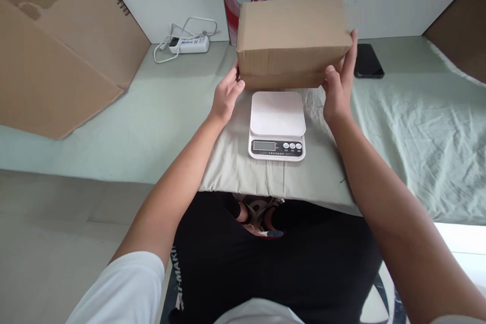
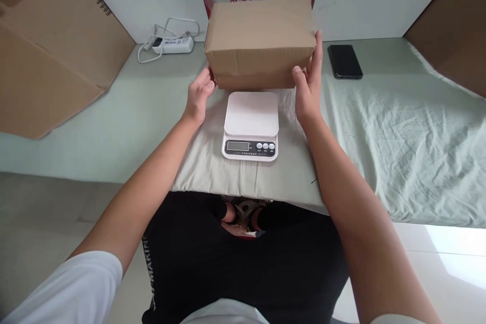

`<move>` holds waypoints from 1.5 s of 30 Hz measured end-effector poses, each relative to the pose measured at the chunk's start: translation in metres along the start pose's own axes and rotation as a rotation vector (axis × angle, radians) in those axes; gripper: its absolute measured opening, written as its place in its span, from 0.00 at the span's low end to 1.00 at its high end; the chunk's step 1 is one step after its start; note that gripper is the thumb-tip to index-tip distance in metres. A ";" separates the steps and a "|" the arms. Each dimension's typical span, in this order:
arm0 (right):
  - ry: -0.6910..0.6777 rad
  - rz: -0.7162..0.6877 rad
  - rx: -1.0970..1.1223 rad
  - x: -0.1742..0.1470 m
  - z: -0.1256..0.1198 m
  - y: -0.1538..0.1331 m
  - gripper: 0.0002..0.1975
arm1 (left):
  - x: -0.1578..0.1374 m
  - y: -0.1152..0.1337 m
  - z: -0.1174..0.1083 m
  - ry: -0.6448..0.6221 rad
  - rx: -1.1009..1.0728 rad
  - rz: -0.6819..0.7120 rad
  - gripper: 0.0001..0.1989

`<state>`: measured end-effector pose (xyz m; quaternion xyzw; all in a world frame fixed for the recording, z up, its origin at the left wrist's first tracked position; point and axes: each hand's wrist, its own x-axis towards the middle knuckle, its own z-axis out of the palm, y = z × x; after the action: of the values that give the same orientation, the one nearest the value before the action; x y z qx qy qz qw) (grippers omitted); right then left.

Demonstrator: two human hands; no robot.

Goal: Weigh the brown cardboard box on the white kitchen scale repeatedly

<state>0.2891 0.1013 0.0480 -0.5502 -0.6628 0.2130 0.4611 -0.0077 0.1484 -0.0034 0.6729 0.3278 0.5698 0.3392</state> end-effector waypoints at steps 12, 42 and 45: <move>0.113 -0.140 -0.099 -0.102 -0.025 -0.018 0.53 | -0.110 0.067 -0.003 -0.133 -0.063 -0.048 0.46; 0.090 -0.102 -0.098 -0.021 -0.033 -0.033 0.48 | -0.024 0.076 0.001 -0.048 -0.054 0.003 0.44; 0.104 -0.086 -0.113 0.002 -0.021 -0.018 0.48 | -0.005 0.060 0.009 -0.020 -0.052 -0.032 0.45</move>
<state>0.2976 0.0928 0.0732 -0.5566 -0.6720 0.1262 0.4719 0.0035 0.1105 0.0429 0.6640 0.3202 0.5660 0.3691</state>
